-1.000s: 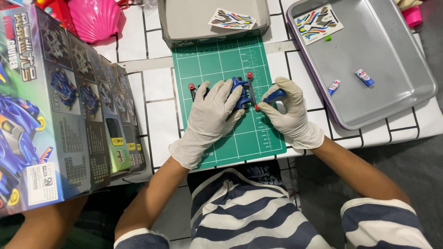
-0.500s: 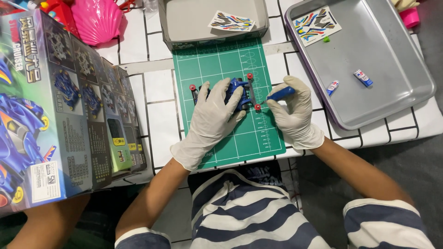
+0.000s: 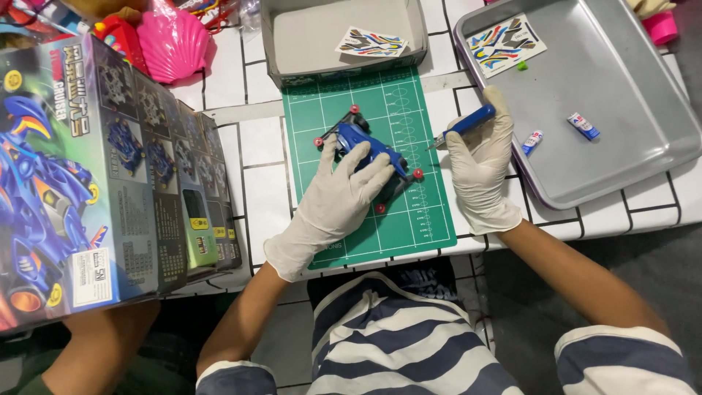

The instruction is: The person assembles a blue toy car on a green cutting mat. They attach red wheels to the car's axles and then use a blue screwdriver to tighten the screws on the wheels.

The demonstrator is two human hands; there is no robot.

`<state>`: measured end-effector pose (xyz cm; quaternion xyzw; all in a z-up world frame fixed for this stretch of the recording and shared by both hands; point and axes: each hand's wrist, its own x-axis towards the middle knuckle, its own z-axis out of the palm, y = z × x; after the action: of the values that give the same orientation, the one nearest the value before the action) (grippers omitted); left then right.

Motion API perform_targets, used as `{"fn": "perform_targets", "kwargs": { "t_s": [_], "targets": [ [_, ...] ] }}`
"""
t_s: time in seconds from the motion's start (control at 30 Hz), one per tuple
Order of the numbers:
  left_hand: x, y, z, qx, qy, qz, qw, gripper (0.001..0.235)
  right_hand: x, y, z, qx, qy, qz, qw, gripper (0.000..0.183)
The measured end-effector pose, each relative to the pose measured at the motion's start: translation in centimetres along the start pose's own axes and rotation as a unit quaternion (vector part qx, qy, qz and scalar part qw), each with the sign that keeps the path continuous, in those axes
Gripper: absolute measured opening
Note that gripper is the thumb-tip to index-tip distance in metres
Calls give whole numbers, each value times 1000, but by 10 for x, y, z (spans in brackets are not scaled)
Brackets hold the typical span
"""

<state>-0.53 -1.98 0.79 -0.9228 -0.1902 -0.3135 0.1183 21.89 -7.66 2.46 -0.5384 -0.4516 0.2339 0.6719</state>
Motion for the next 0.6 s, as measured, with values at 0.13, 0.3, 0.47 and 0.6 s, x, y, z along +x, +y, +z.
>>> {"fn": "perform_targets", "kwargs": {
  "t_s": [0.13, 0.3, 0.47, 0.6],
  "targets": [
    [-27, -1, -9, -35, -85, 10, 996, 49, -4, 13, -4, 6, -18, 11, 1000, 69],
    [-28, 6, -34, -186, -154, -13, 970, 55, -3, 9, 0, 9, -38, 9, 999, 68],
    [-17, 11, -42, -255, 12, -122, 959, 41, 3, 2, 13, 63, -65, -30, 995, 67],
    [-14, 18, -38, -231, 12, -254, 939, 44, 16, 8, 32, 21, -137, -163, 977, 61]
  ]
}}
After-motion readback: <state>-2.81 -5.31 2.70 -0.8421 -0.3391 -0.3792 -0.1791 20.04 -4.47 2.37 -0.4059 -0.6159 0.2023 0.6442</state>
